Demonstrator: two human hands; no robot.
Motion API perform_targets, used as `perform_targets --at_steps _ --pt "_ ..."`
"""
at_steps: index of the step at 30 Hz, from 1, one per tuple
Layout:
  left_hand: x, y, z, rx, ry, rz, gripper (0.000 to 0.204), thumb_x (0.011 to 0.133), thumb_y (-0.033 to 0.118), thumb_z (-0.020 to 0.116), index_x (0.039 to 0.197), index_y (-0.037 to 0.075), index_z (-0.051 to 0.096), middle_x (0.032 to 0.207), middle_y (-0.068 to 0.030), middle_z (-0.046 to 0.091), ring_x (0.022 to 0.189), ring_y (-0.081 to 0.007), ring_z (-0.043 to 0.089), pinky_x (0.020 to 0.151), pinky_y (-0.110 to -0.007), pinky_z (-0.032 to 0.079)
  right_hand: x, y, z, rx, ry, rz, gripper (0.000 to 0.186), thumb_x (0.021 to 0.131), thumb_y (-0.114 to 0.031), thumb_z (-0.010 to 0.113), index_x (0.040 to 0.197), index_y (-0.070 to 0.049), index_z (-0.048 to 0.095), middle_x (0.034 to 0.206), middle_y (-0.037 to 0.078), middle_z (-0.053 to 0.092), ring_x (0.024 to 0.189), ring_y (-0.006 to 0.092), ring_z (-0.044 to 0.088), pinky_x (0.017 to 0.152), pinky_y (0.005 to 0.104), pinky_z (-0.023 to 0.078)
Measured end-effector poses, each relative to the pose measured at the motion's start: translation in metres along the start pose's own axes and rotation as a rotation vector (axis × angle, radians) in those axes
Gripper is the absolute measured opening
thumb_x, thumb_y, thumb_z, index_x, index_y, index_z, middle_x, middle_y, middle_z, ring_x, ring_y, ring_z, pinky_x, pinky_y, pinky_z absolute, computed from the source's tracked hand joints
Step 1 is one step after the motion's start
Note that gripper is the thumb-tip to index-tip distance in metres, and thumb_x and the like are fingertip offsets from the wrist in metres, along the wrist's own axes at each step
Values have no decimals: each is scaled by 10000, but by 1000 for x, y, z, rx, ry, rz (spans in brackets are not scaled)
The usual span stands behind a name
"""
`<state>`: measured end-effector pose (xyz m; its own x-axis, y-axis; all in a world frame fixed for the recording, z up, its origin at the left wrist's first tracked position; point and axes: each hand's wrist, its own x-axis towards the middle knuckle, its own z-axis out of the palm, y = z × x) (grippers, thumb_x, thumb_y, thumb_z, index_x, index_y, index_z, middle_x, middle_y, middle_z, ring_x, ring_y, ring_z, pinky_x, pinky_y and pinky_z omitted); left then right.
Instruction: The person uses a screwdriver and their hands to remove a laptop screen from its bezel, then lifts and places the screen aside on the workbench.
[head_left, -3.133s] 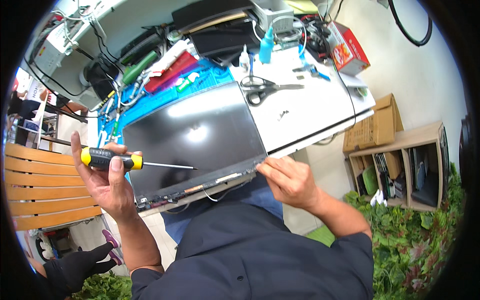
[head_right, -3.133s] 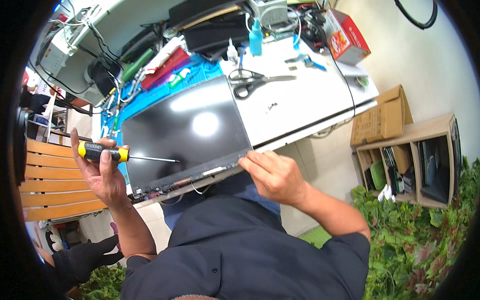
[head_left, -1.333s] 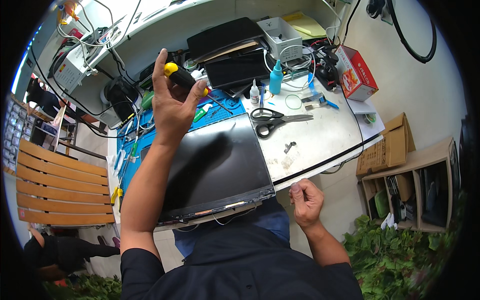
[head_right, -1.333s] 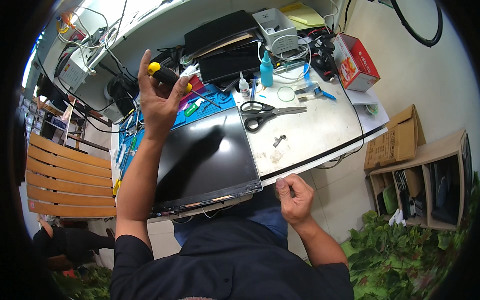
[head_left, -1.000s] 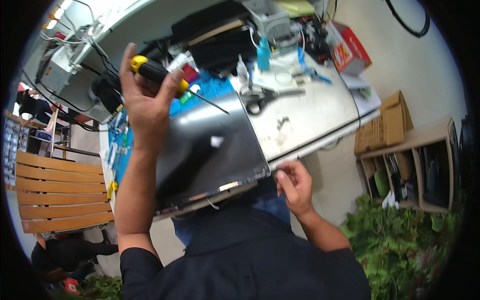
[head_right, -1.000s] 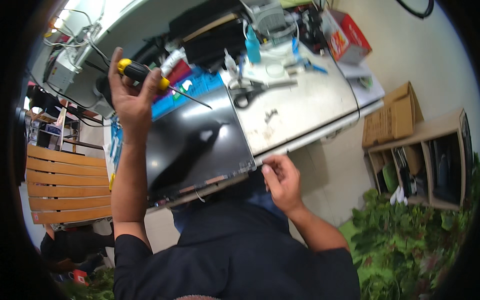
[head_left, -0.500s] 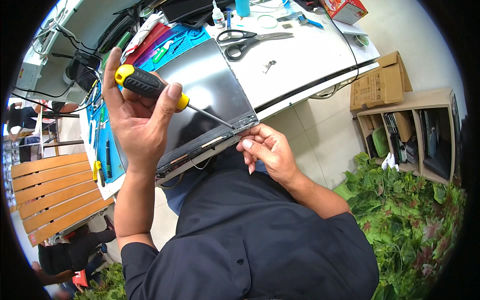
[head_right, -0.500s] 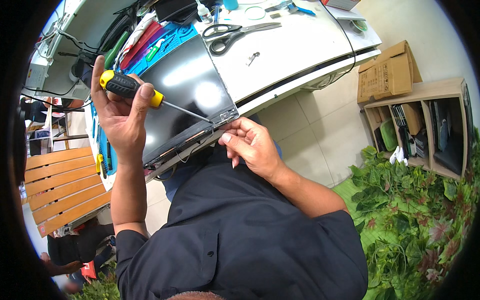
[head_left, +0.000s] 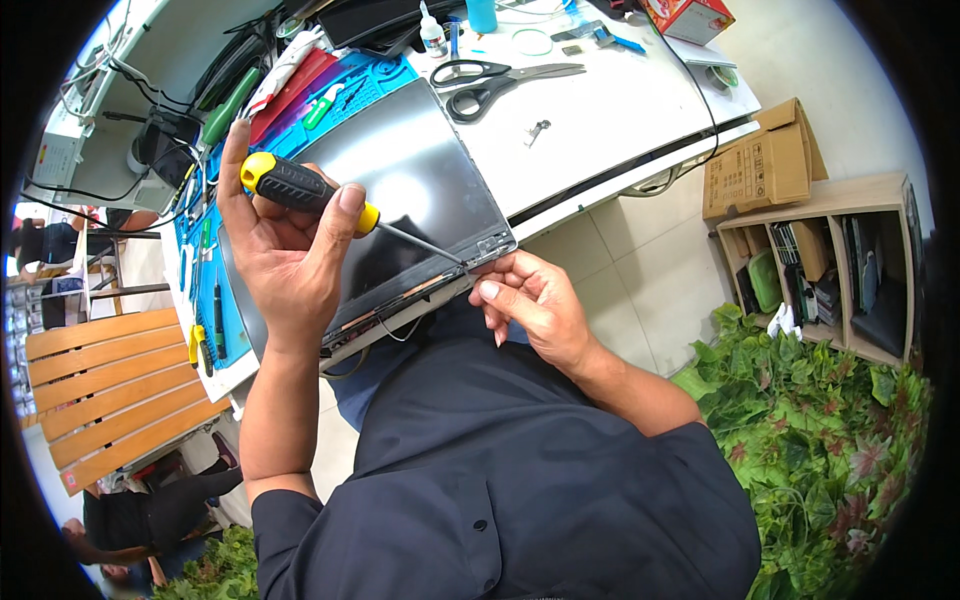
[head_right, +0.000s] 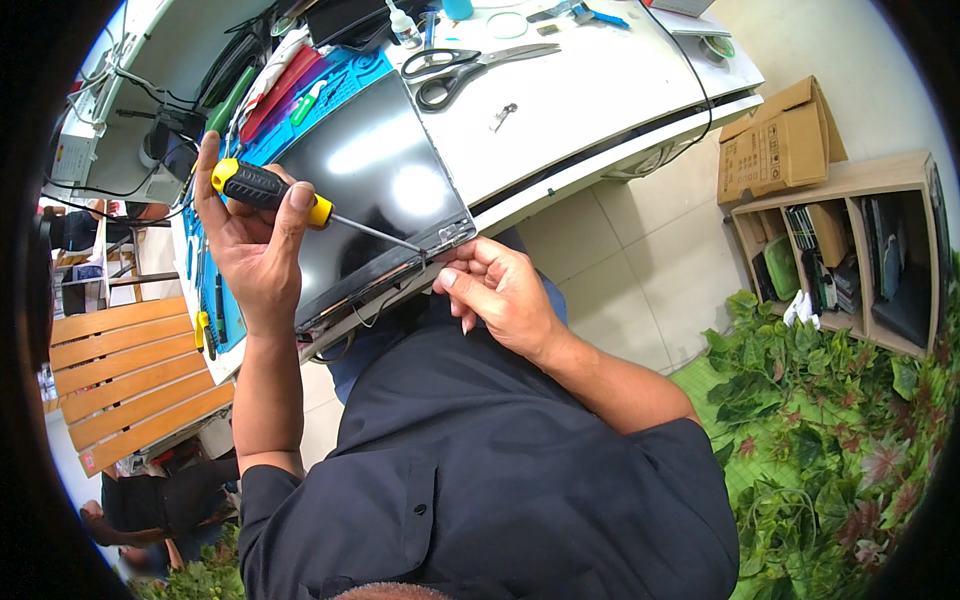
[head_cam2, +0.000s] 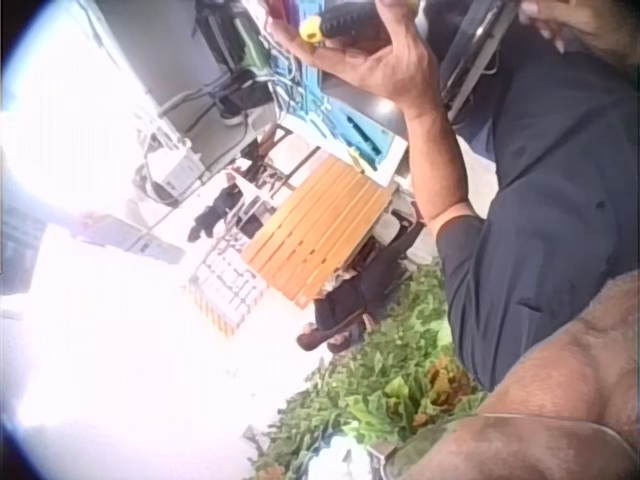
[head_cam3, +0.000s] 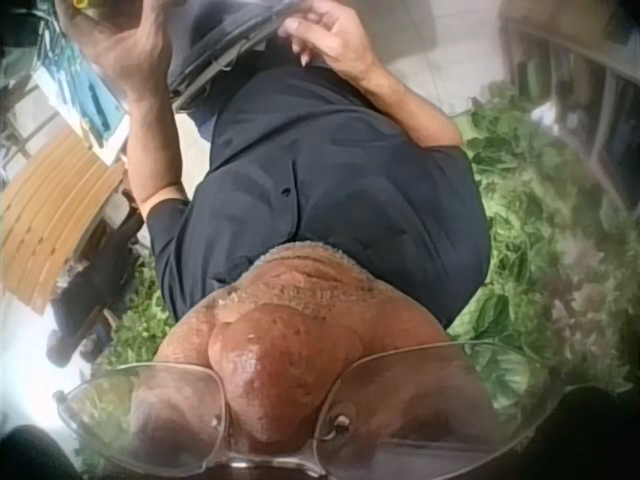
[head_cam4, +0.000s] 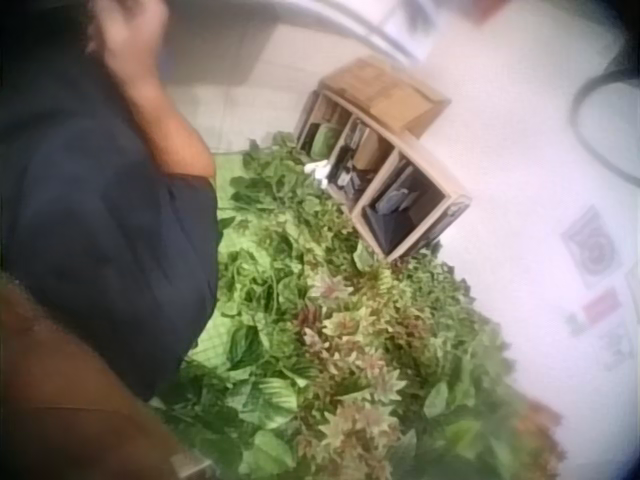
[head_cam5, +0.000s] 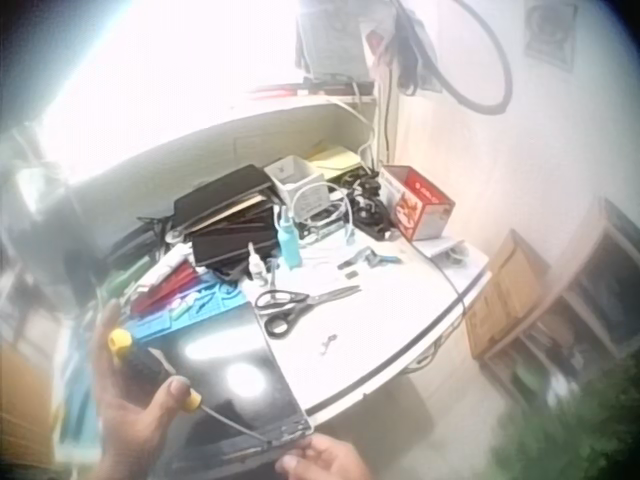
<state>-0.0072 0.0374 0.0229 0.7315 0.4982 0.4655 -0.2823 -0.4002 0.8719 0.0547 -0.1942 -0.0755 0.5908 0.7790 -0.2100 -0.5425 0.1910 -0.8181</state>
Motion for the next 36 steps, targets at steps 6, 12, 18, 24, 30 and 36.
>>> perform_targets --at_steps 6,12,18,24,30,36 --pt "-3 2 -1 34 -3 -8 924 915 -1 802 1641 70 236 1051 -71 653 924 -99 662 858 -265 577 0 -1 0 17 -5 19 244 1044 -93 633 1250 38 636 985 94 699 718 86 623 564 231 549" --pt "-7 11 1 96 -28 46 985 883 17 840 1635 53 204 1134 -105 655 945 -122 666 823 -282 607 1 0 0 28 -8 20 242 1050 -101 629 1247 39 639 978 97 698 711 86 624 566 234 552" --pt "-5 35 -1 364 -240 402 974 822 -13 880 1572 43 261 1080 -176 670 870 -193 703 770 -312 611 4 0 2 57 -2 39 215 1064 -125 626 1193 45 650 940 101 701 681 87 627 561 245 560" --pt "26 63 -2 421 -601 575 804 733 29 940 1384 99 472 1011 -200 712 878 -262 744 750 -365 621 10 6 0 70 -3 24 207 1081 -152 616 1101 49 662 894 105 713 661 94 654 541 266 575" --pt "49 99 3 558 -776 577 509 685 143 960 1110 82 688 981 -165 749 845 -274 767 712 -362 625 10 3 2 110 -26 54 210 1083 -160 614 1072 44 666 896 103 720 665 100 673 549 269 587" --pt "70 132 17 821 -972 557 337 788 153 878 1074 49 734 872 -109 722 655 -211 698 574 -336 548 12 6 -2 113 -44 40 207 1086 -162 611 1078 40 657 902 120 729 677 121 691 573 290 603"
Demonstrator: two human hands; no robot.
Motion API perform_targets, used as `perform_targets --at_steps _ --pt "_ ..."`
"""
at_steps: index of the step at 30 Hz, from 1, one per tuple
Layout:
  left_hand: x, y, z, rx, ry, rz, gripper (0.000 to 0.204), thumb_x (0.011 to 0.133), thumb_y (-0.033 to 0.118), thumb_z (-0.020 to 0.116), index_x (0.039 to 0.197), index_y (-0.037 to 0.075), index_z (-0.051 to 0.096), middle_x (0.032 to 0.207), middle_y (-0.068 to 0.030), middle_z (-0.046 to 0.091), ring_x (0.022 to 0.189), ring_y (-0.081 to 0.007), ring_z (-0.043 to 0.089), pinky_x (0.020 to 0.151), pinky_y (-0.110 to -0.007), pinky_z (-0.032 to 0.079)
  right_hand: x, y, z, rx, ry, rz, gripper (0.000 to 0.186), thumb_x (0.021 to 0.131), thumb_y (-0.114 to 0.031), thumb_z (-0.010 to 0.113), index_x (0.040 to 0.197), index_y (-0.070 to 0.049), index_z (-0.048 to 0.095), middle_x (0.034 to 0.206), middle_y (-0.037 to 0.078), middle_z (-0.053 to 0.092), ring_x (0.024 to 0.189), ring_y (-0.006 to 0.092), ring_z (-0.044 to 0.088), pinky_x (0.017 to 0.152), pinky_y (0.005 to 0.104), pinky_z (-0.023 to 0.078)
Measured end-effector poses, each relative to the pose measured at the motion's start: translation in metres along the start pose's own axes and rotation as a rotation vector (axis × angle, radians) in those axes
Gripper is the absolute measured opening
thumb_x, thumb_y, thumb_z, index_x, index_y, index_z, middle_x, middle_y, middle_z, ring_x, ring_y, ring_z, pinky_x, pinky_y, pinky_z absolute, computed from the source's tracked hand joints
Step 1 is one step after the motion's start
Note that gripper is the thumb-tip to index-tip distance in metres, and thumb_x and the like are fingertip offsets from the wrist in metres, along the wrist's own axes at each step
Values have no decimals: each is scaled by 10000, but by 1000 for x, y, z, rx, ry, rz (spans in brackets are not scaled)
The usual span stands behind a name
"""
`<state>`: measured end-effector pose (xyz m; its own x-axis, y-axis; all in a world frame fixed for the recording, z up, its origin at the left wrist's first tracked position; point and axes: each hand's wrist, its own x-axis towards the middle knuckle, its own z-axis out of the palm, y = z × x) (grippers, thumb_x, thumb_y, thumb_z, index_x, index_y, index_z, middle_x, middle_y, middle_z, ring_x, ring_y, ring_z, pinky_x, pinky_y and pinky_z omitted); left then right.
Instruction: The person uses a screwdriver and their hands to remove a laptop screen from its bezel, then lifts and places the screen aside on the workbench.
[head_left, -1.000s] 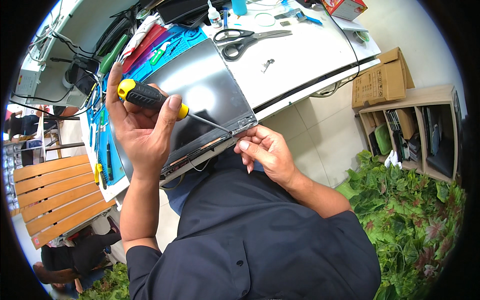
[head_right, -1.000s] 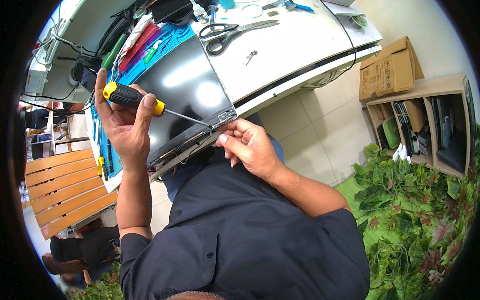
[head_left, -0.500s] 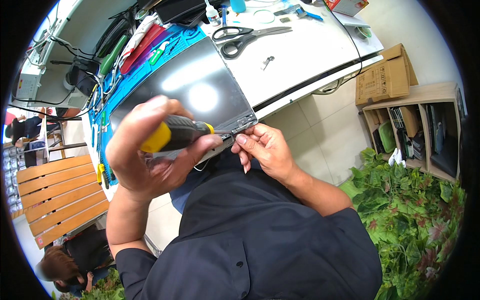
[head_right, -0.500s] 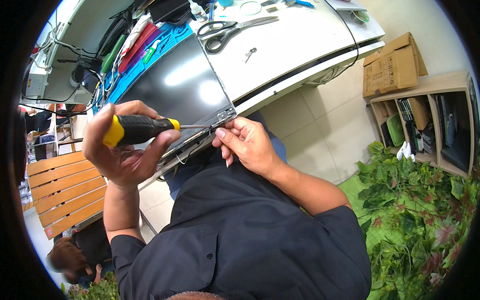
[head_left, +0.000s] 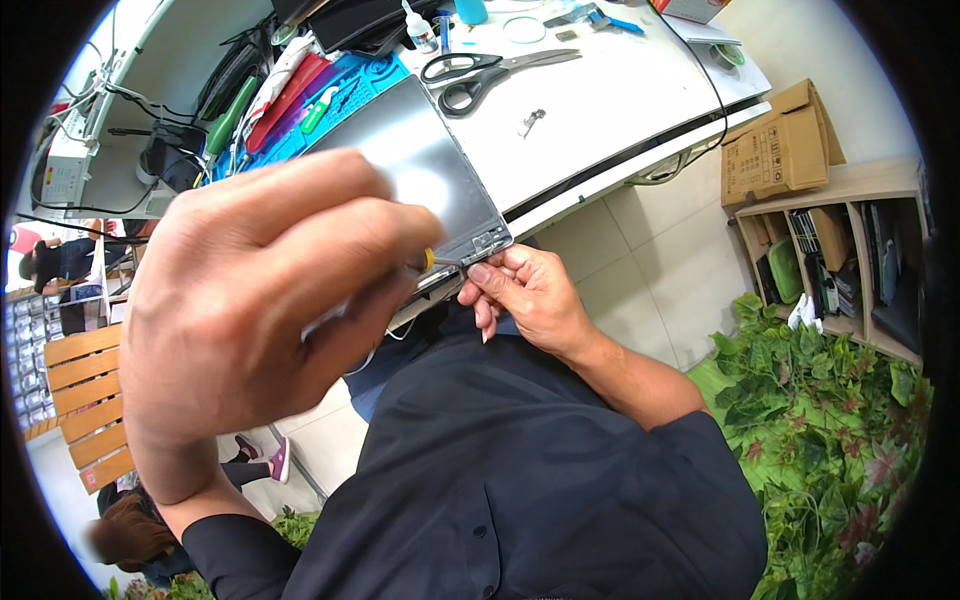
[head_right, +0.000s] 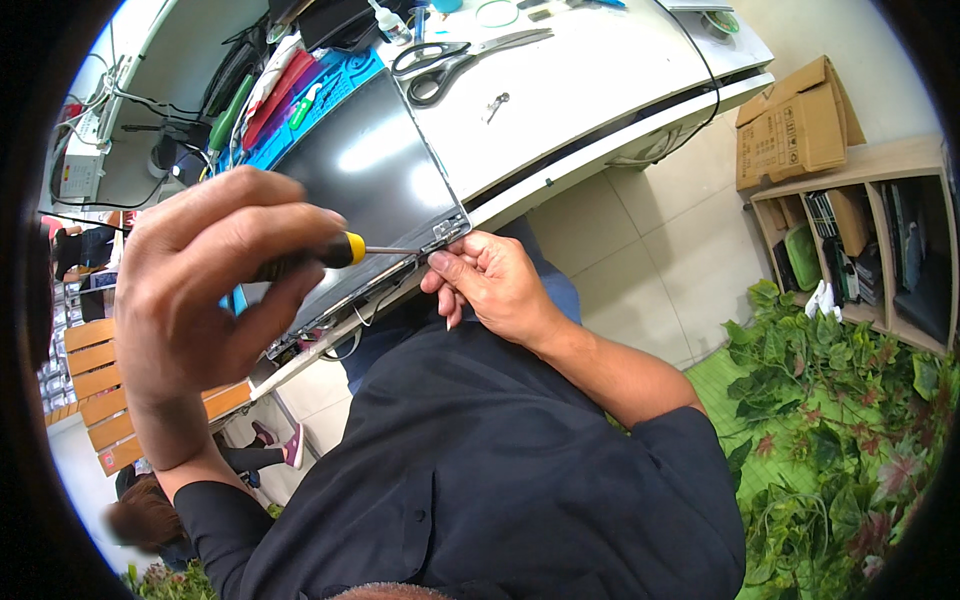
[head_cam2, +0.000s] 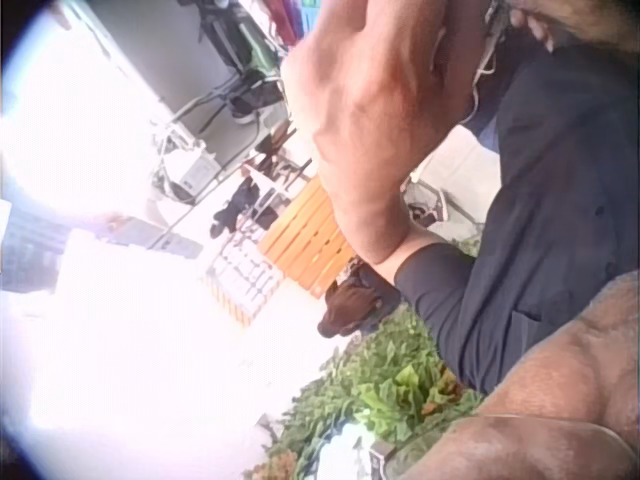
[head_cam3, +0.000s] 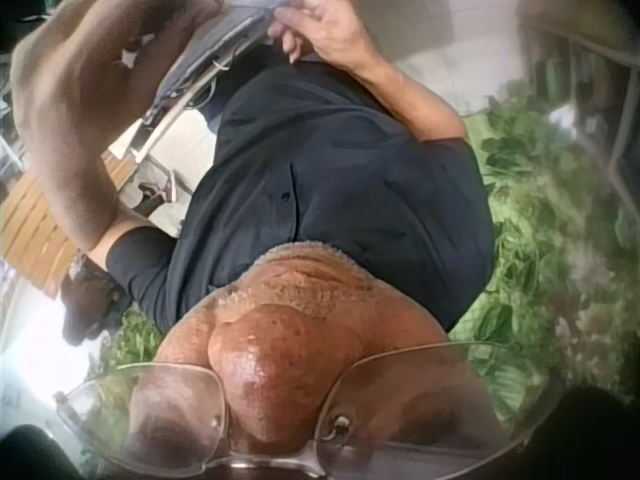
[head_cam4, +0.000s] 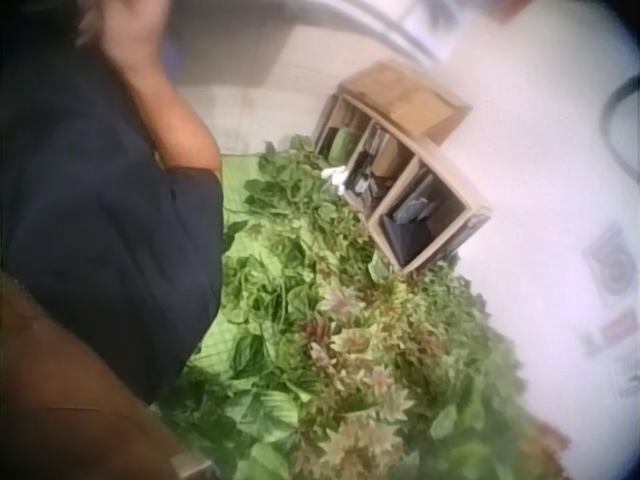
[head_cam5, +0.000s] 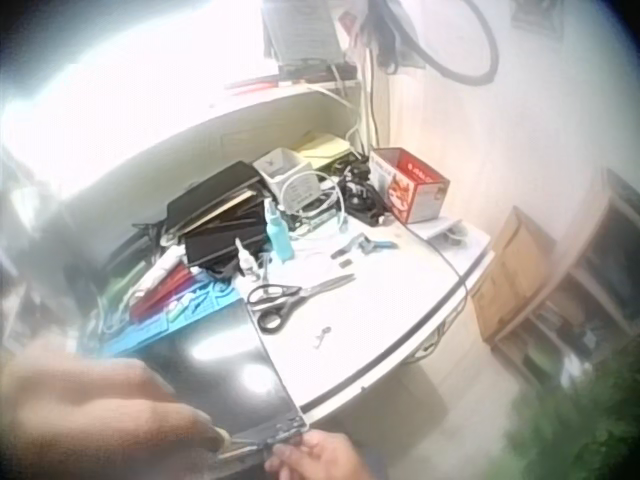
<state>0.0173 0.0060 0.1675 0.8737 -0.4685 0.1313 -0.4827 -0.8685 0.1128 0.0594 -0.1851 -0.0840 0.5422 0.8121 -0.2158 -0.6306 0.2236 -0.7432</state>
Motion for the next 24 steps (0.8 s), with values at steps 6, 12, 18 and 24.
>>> perform_targets --at_steps 6,12,18,24 --pt "15 7 -13 35 -237 -31 301 770 75 818 1057 45 732 891 -104 701 703 -218 691 599 -337 536 -1 0 0 25 14 -8 198 1085 -155 609 1055 32 669 900 94 721 663 98 673 555 261 585" --pt "16 14 -10 70 -293 -126 225 733 98 800 947 53 744 928 -111 689 812 -254 691 665 -369 559 0 1 -1 37 18 -7 197 1083 -152 613 1058 36 666 897 98 720 660 100 672 555 262 585" --pt "20 10 -6 -18 -232 2 185 779 123 808 935 57 734 904 -106 673 780 -247 681 657 -387 545 1 4 -1 36 -3 -28 199 1082 -153 614 1051 37 662 890 102 719 659 102 673 552 263 584" --pt "23 4 -10 -16 -273 92 175 778 122 812 921 68 727 917 -106 663 782 -265 680 651 -400 540 0 5 1 36 3 -33 197 1082 -153 615 1040 35 658 887 103 719 660 103 674 547 265 583"
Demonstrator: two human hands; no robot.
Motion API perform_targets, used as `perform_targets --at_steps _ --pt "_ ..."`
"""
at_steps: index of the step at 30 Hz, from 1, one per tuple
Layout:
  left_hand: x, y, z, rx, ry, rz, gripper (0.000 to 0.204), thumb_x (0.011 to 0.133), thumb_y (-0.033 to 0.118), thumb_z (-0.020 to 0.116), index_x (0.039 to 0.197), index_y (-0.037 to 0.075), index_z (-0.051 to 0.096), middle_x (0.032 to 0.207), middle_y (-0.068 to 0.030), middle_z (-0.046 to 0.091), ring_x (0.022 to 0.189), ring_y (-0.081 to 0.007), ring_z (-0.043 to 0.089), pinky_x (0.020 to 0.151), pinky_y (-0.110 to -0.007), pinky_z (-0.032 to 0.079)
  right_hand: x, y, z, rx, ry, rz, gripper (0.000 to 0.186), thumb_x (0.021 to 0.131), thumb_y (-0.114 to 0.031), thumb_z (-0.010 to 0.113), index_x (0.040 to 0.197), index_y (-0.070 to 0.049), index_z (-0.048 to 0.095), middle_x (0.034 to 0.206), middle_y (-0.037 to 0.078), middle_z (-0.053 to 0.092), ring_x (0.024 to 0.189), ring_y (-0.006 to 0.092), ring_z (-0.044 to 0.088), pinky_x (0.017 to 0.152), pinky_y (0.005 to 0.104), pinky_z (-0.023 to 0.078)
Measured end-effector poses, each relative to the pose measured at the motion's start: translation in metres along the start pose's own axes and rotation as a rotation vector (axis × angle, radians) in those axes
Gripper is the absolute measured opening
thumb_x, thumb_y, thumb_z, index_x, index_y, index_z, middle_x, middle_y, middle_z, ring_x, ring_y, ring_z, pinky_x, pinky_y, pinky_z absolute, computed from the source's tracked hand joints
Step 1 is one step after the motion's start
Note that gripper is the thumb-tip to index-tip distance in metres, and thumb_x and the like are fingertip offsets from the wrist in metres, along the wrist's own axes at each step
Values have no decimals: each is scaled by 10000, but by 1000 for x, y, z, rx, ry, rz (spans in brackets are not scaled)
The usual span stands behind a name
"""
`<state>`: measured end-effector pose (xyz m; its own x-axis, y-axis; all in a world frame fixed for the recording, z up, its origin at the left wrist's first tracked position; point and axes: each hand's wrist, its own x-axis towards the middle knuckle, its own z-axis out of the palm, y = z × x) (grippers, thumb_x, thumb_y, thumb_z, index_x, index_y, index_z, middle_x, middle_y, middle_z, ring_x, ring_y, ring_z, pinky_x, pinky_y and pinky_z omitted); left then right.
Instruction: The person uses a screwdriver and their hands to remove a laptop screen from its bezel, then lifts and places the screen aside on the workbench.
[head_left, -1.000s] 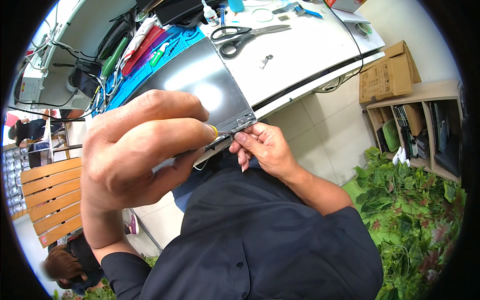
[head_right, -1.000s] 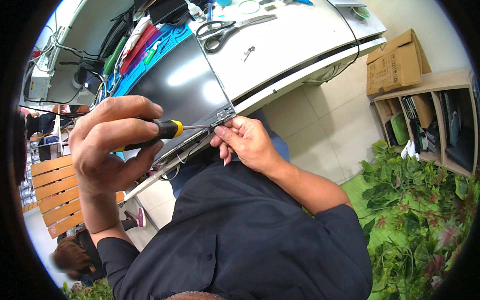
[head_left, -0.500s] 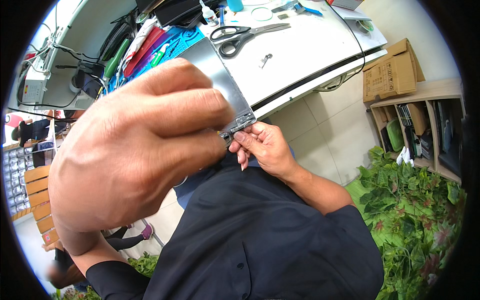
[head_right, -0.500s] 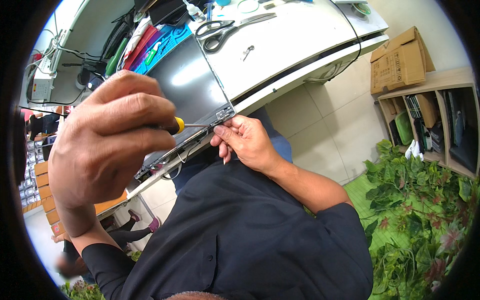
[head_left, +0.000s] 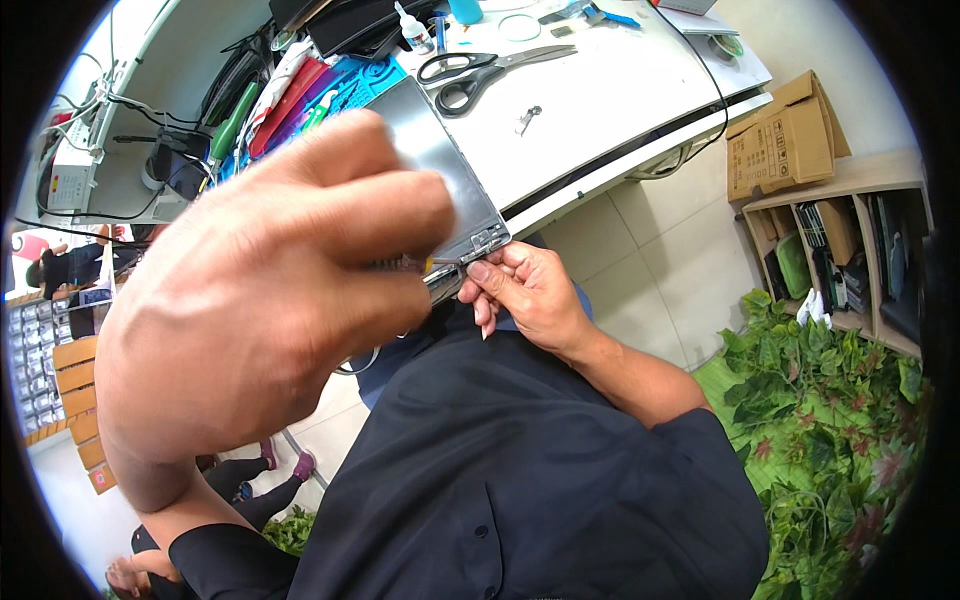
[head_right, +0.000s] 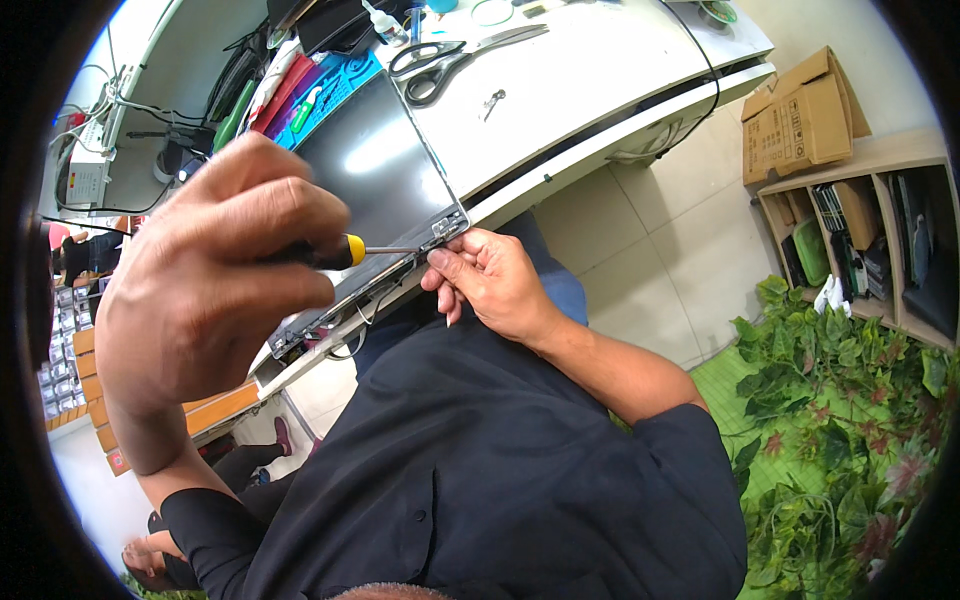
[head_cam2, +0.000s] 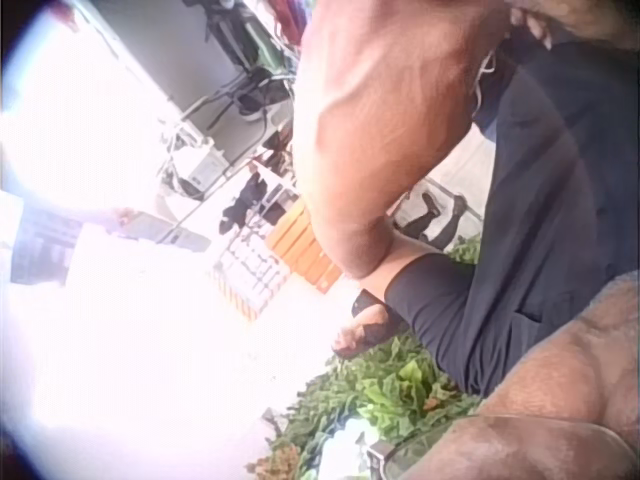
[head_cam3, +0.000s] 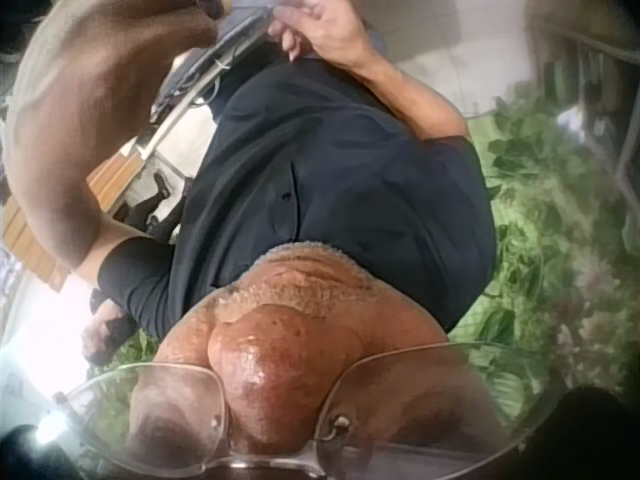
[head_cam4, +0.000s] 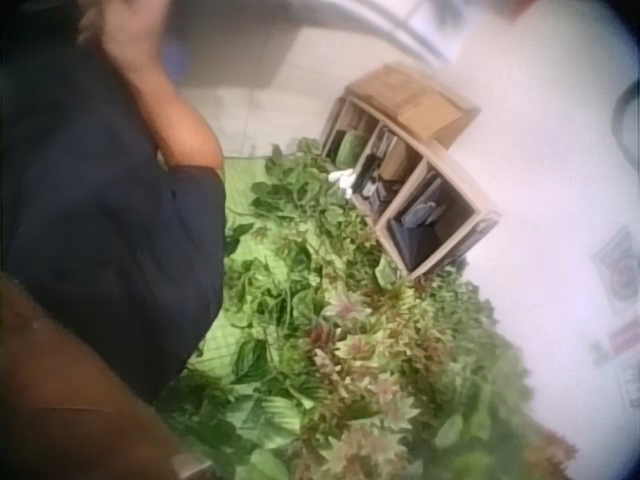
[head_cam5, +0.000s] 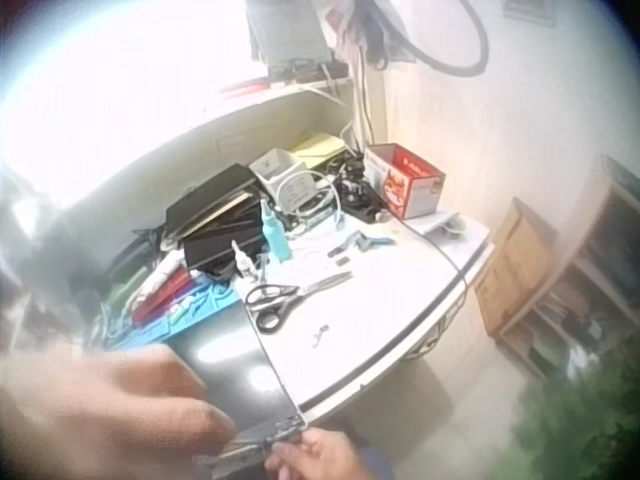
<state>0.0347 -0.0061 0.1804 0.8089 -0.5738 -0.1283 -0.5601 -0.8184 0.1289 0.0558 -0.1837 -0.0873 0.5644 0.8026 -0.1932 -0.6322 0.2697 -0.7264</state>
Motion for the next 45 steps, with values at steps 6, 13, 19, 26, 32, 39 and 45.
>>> perform_targets --at_steps 6,13,19,26,32,39,45 --pt "2 11 -6 1 -116 -203 193 728 115 816 893 64 730 948 -92 668 840 -281 682 671 -401 545 0 -2 1 -8 22 -8 200 1081 -153 617 1034 37 656 885 103 719 661 104 675 547 264 582" --pt "7 9 -5 -19 -140 -279 166 729 54 792 887 60 740 928 -100 670 825 -280 682 666 -390 546 0 -2 1 -13 24 -3 205 1082 -159 617 1028 36 654 881 98 715 658 105 673 545 262 581" --pt "7 5 4 -43 4 -79 77 794 43 770 866 49 746 839 -113 669 741 -265 685 611 -388 535 0 -1 3 -1 6 0 205 1082 -160 616 1029 33 658 879 94 714 658 102 672 546 263 582" --pt "6 2 1 -20 -25 -40 58 807 64 768 839 41 725 922 -123 671 819 -298 689 685 -407 542 0 -1 1 -14 11 -11 202 1080 -159 620 1033 33 661 880 97 714 660 102 672 547 266 582" --pt "6 6 -6 68 -153 -147 123 734 30 765 844 51 713 954 -115 649 838 -297 679 672 -426 531 -1 0 1 -4 29 -4 206 1079 -162 622 1038 36 662 887 97 718 662 105 675 548 268 582" --pt "2 13 -4 96 -157 -310 179 756 34 789 910 62 703 996 -121 653 770 -300 674 676 -424 536 -1 0 0 -20 19 -7 212 1083 -171 619 1056 37 651 898 118 722 676 126 687 564 287 593" --pt "3 7 -4 68 -124 -208 166 754 77 817 882 63 713 912 -93 657 745 -287 679 653 -413 536 0 0 0 -19 25 -20 212 1082 -165 618 1054 42 654 889 114 720 668 122 684 558 280 588"
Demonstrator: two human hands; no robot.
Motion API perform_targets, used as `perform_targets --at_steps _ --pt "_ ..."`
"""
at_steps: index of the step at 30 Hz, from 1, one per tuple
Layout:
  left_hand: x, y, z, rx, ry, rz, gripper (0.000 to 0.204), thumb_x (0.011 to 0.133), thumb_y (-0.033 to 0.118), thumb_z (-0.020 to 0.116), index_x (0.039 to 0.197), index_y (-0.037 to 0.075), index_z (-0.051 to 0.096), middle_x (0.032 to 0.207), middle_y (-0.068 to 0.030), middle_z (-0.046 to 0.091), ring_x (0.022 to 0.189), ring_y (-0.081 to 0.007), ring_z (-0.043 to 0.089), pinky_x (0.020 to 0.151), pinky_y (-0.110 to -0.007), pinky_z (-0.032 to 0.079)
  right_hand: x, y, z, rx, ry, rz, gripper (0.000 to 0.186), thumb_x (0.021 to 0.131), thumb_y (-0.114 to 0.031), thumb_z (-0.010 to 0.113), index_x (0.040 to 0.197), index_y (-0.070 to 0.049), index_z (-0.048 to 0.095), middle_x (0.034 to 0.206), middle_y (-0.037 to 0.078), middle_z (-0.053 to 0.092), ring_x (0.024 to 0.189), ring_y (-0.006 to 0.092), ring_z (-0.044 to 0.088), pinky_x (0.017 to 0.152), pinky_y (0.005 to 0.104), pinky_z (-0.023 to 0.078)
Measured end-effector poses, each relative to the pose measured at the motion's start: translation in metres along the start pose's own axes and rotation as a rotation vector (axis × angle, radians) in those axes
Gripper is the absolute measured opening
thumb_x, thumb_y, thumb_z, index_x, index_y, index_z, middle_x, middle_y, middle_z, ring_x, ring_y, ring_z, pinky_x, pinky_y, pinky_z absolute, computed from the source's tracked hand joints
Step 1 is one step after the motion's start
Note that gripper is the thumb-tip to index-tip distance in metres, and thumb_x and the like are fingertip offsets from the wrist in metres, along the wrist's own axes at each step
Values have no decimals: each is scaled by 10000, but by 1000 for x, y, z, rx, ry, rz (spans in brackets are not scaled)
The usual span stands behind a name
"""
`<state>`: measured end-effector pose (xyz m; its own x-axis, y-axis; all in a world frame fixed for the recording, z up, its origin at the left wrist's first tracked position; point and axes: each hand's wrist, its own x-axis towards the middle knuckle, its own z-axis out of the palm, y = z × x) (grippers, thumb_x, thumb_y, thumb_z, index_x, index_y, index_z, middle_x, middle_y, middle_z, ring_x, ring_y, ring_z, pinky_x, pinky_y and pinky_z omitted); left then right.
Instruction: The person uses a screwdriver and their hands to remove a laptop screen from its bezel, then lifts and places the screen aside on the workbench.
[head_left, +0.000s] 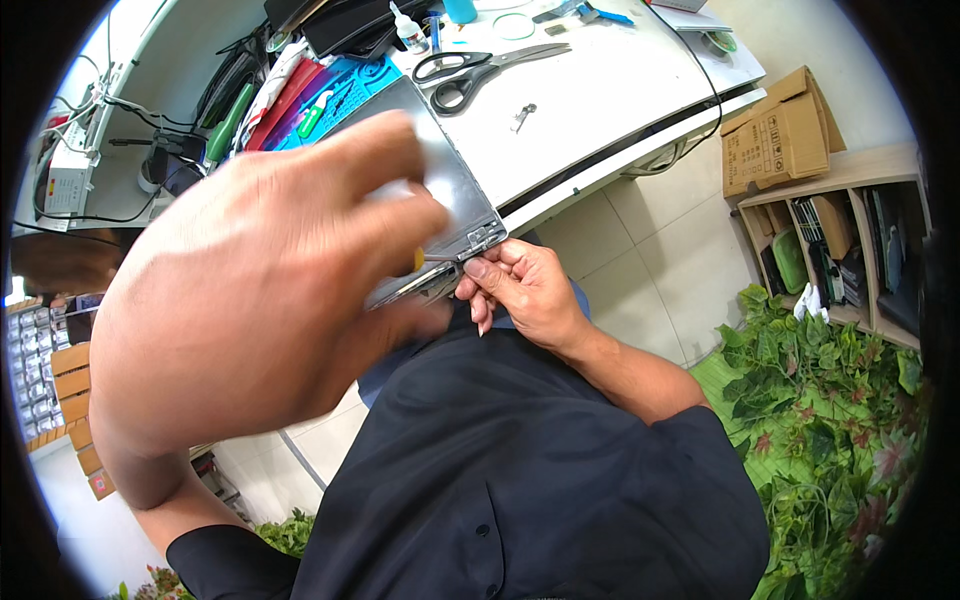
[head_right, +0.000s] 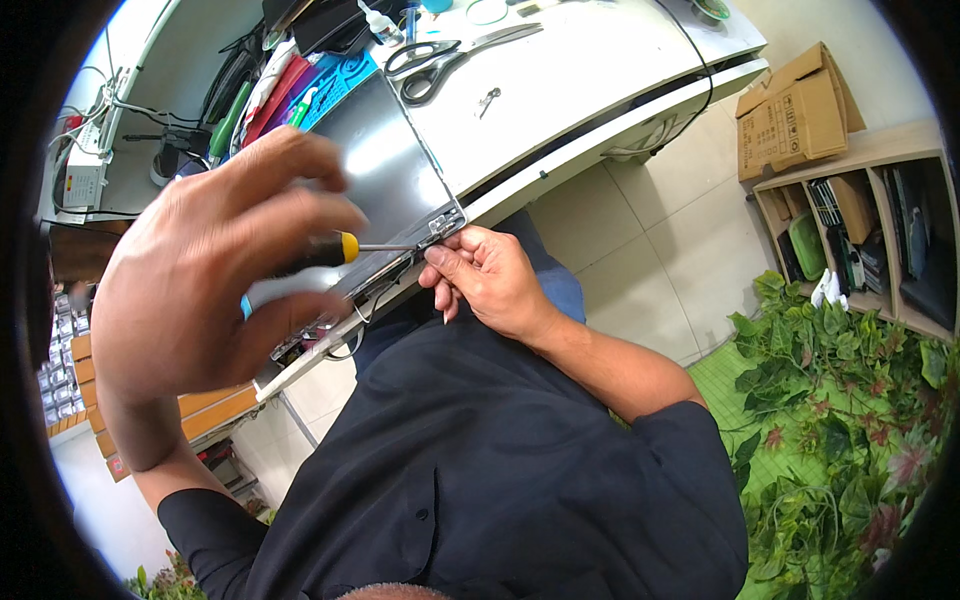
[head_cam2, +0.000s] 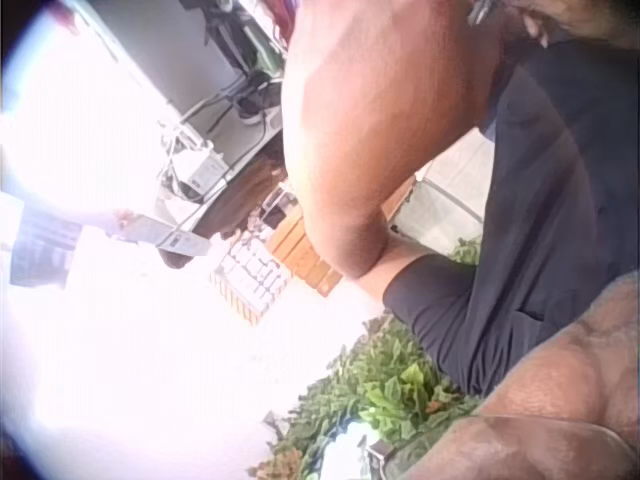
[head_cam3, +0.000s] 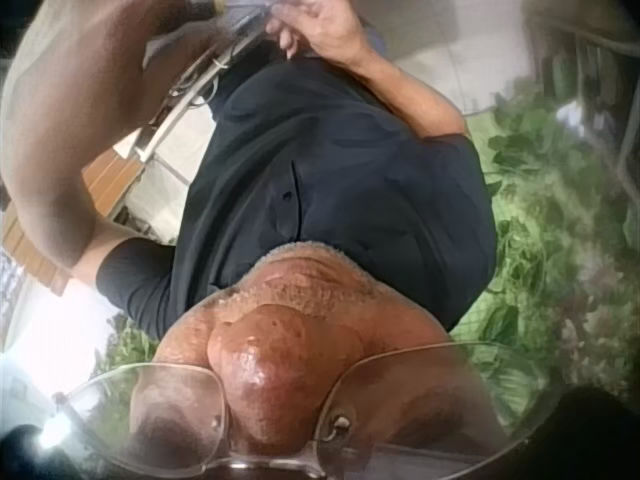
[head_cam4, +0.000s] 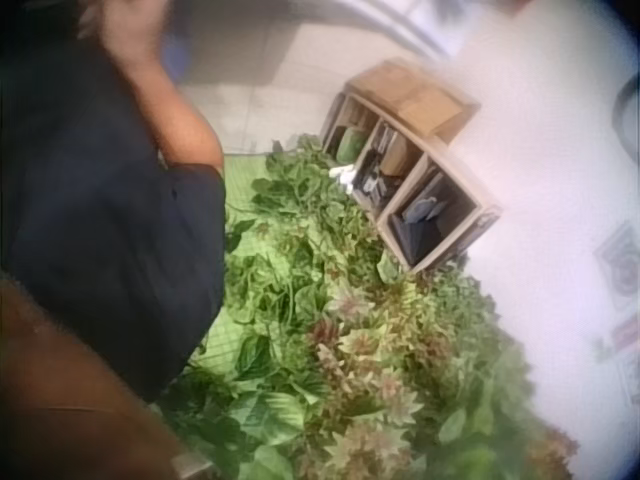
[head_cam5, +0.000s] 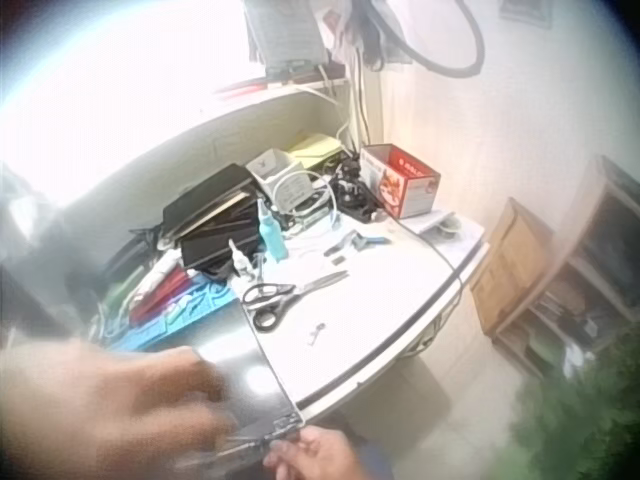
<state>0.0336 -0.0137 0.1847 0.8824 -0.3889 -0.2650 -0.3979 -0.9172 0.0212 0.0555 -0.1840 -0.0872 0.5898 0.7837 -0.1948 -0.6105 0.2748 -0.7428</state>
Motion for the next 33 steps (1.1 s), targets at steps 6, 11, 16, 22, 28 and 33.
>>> perform_targets --at_steps 6,11,16,22,28,33 --pt "3 -6 7 -74 131 214 204 731 111 849 893 78 729 928 -105 650 842 -283 680 667 -418 539 -1 -1 2 0 2 1 205 1081 -157 618 1046 41 657 885 109 719 659 114 680 549 272 584" --pt "10 10 -5 -50 -113 -171 210 710 81 848 896 83 750 944 -91 656 884 -285 659 703 -428 549 0 0 2 -28 12 -3 210 1081 -163 619 1057 43 650 883 120 720 671 127 687 557 287 592" --pt "7 -10 5 -72 57 258 130 837 144 809 850 44 727 940 -123 660 743 -304 670 660 -427 536 0 2 0 -24 2 -7 204 1081 -162 619 1062 39 652 887 120 720 674 127 688 560 286 595" --pt "1 5 -3 93 -114 -91 177 800 150 825 907 32 749 891 -120 651 693 -290 674 644 -405 539 -1 1 1 -8 7 -9 200 1080 -161 619 1065 35 656 889 118 719 676 124 688 558 285 594" --pt "4 -7 9 53 149 248 165 809 146 825 889 23 750 807 -90 642 694 -257 677 626 -392 541 1 2 2 -11 -3 -8 199 1082 -154 614 1054 38 659 887 118 720 669 124 686 551 283 591" --pt "11 9 -5 132 -220 -206 171 798 143 827 846 9 732 838 -89 646 772 -251 688 573 -386 535 0 1 2 -9 18 -22 198 1079 -147 617 1044 43 661 878 116 719 656 122 684 543 278 587"
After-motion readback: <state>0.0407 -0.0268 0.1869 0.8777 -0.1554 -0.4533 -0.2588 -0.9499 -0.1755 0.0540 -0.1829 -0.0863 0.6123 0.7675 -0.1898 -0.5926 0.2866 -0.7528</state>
